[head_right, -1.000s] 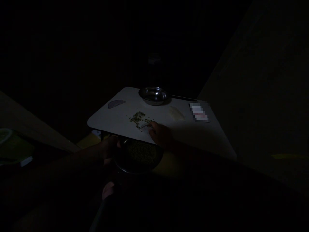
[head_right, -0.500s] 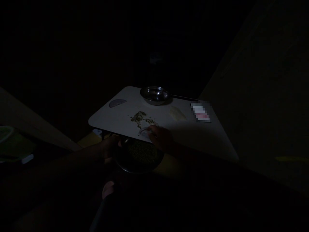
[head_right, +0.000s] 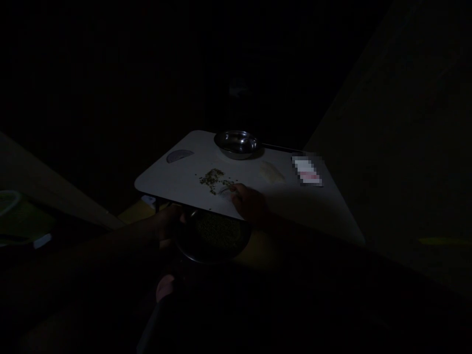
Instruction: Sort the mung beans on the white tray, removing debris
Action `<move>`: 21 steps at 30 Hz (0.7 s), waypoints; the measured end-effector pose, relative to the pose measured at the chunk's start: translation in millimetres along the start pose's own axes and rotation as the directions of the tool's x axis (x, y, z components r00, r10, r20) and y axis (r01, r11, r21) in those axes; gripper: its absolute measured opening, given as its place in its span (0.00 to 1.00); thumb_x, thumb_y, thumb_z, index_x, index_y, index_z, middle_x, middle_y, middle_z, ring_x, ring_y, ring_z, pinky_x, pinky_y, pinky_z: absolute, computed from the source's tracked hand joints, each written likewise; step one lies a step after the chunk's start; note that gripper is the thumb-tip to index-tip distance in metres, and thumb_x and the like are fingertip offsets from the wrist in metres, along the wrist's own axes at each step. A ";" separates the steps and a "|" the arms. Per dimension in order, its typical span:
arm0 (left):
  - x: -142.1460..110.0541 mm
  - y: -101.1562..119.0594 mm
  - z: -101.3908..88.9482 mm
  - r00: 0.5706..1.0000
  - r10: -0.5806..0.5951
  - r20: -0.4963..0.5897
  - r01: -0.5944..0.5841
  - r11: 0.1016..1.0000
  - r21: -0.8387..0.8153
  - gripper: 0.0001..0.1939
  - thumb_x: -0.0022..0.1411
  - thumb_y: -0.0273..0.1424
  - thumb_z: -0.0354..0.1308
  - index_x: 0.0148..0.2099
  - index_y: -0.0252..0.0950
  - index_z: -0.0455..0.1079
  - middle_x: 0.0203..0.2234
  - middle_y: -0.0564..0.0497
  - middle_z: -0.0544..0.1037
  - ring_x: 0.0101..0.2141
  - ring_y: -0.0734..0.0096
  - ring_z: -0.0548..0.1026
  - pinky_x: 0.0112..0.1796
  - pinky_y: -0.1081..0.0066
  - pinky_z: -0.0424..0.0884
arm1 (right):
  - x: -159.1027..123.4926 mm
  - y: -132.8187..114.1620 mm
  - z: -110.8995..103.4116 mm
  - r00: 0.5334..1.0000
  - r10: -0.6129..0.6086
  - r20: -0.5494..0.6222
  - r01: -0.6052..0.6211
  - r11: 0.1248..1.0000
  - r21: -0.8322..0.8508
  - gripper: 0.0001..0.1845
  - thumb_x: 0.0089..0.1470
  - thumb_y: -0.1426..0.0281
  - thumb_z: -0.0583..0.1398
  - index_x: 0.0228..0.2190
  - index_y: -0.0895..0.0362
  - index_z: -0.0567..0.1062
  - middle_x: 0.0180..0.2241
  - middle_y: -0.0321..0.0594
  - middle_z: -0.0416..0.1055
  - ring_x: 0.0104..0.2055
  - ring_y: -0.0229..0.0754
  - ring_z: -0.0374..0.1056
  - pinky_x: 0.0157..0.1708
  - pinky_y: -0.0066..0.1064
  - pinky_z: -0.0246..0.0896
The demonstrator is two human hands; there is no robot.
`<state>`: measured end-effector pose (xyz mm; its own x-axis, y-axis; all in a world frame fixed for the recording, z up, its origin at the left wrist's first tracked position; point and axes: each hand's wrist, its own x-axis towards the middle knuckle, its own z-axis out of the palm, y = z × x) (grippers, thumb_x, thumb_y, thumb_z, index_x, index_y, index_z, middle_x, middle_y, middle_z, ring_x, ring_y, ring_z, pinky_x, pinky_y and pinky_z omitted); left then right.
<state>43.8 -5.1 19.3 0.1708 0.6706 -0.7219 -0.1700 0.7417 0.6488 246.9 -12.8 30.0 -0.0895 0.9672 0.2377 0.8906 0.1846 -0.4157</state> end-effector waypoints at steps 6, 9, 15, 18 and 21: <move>-1.4 0.7 0.8 0.999 -0.041 -0.020 0.042 0.999 0.031 0.09 0.29 0.19 0.45 0.16 0.36 0.52 0.10 0.53 0.59 0.13 0.73 0.59 0.13 0.71 0.57 | -0.9 -0.8 0.9 0.999 -0.035 0.013 0.035 0.999 -0.013 0.15 0.47 0.66 0.48 0.37 0.55 0.65 0.33 0.38 0.70 0.34 0.38 0.65 0.32 0.27 0.56; 0.3 0.2 -0.4 0.999 -0.044 -0.025 0.045 0.998 0.052 0.08 0.30 0.19 0.46 0.16 0.36 0.53 0.10 0.52 0.59 0.14 0.72 0.60 0.13 0.71 0.57 | -0.4 -0.5 2.5 0.999 -0.036 0.006 0.036 0.999 -0.023 0.15 0.46 0.67 0.48 0.37 0.56 0.65 0.33 0.39 0.70 0.34 0.39 0.65 0.32 0.27 0.56; -2.2 -0.3 0.7 1.000 -0.021 -0.018 0.021 0.999 0.036 0.08 0.30 0.19 0.45 0.16 0.36 0.52 0.09 0.52 0.58 0.14 0.73 0.59 0.13 0.71 0.57 | 4.0 0.4 3.0 0.999 -0.037 -0.015 0.037 0.998 -0.044 0.16 0.47 0.67 0.48 0.38 0.57 0.65 0.32 0.40 0.70 0.32 0.39 0.65 0.30 0.27 0.56; -2.7 -0.1 1.1 1.000 0.018 -0.017 -0.017 0.999 0.049 0.08 0.30 0.18 0.45 0.15 0.36 0.52 0.09 0.53 0.58 0.13 0.74 0.58 0.13 0.72 0.57 | 7.5 0.3 5.0 0.999 -0.042 -0.027 0.041 0.997 -0.066 0.16 0.46 0.67 0.48 0.39 0.57 0.64 0.31 0.40 0.70 0.31 0.39 0.65 0.30 0.27 0.55; 0.4 -0.9 -0.8 0.999 0.044 0.009 -0.045 0.997 0.061 0.08 0.29 0.18 0.44 0.15 0.35 0.53 0.08 0.53 0.58 0.13 0.74 0.58 0.13 0.73 0.56 | 10.2 1.6 7.1 0.998 -0.060 -0.027 0.058 0.996 -0.064 0.16 0.47 0.67 0.48 0.39 0.56 0.65 0.29 0.39 0.70 0.30 0.39 0.65 0.29 0.27 0.55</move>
<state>43.3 -5.4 18.3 0.1717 0.7028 -0.6904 -0.1175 0.7104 0.6939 244.3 -1.4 25.4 -0.1309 0.9494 0.2855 0.9107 0.2289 -0.3437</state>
